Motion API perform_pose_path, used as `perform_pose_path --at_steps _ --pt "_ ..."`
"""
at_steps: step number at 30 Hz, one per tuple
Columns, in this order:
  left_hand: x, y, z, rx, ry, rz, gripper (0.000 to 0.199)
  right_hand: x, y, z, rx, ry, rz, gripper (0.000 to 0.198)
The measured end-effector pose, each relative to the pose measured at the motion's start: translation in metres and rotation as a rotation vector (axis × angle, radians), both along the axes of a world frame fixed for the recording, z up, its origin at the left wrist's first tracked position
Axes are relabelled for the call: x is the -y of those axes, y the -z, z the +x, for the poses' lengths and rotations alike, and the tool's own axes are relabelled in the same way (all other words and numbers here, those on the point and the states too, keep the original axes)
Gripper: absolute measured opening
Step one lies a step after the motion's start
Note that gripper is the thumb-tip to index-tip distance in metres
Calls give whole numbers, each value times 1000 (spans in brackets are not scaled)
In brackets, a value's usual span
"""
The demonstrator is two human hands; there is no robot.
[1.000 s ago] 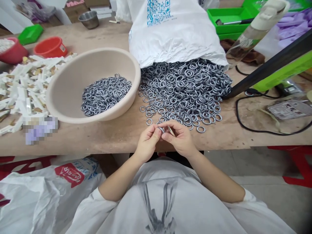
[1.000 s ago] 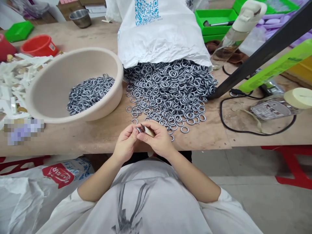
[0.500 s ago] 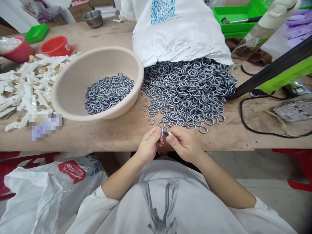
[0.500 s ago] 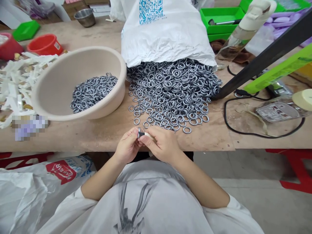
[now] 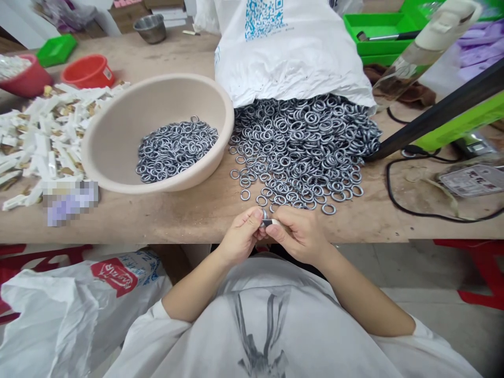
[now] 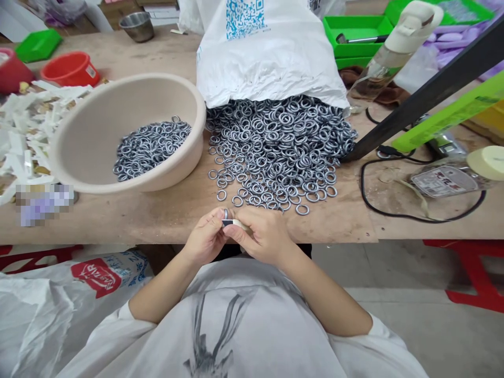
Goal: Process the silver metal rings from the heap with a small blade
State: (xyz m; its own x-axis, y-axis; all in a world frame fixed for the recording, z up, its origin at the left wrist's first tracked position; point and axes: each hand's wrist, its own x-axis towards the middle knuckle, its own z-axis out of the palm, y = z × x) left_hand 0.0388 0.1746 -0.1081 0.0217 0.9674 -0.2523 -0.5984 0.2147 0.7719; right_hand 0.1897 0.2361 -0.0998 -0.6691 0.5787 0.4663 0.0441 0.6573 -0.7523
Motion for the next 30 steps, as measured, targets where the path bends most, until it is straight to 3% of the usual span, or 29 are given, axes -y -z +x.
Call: perform_pose_path --at_steps 6,9,11,16,18,20,24,27,30 --pt "6 1 -3 -19 27 45 56 -3 2 -3 8 -3 18 55" --pt "12 3 -5 -89 175 193 50 -11 4 -4 54 111 -48 56" --pt "15 6 -8 -134 197 258 50 -14 3 -6 39 160 -109 52" --pt "18 14 -20 -201 70 173 47 -11 3 -23 -66 -83 -255 46" --pt "21 16 -27 -256 127 235 46 -18 6 -33 -53 -39 -300 51" --pt "25 17 -34 -286 161 248 45 -30 10 -43 96 102 -189 50" --pt "29 20 -52 -278 49 98 33 -45 11 -61 689 301 188 15" --pt "27 20 -66 -276 -95 40 40 -46 8 -71 876 322 232 18" --pt "20 18 -72 -229 -192 -40 41 -48 8 -73 840 352 164 28"
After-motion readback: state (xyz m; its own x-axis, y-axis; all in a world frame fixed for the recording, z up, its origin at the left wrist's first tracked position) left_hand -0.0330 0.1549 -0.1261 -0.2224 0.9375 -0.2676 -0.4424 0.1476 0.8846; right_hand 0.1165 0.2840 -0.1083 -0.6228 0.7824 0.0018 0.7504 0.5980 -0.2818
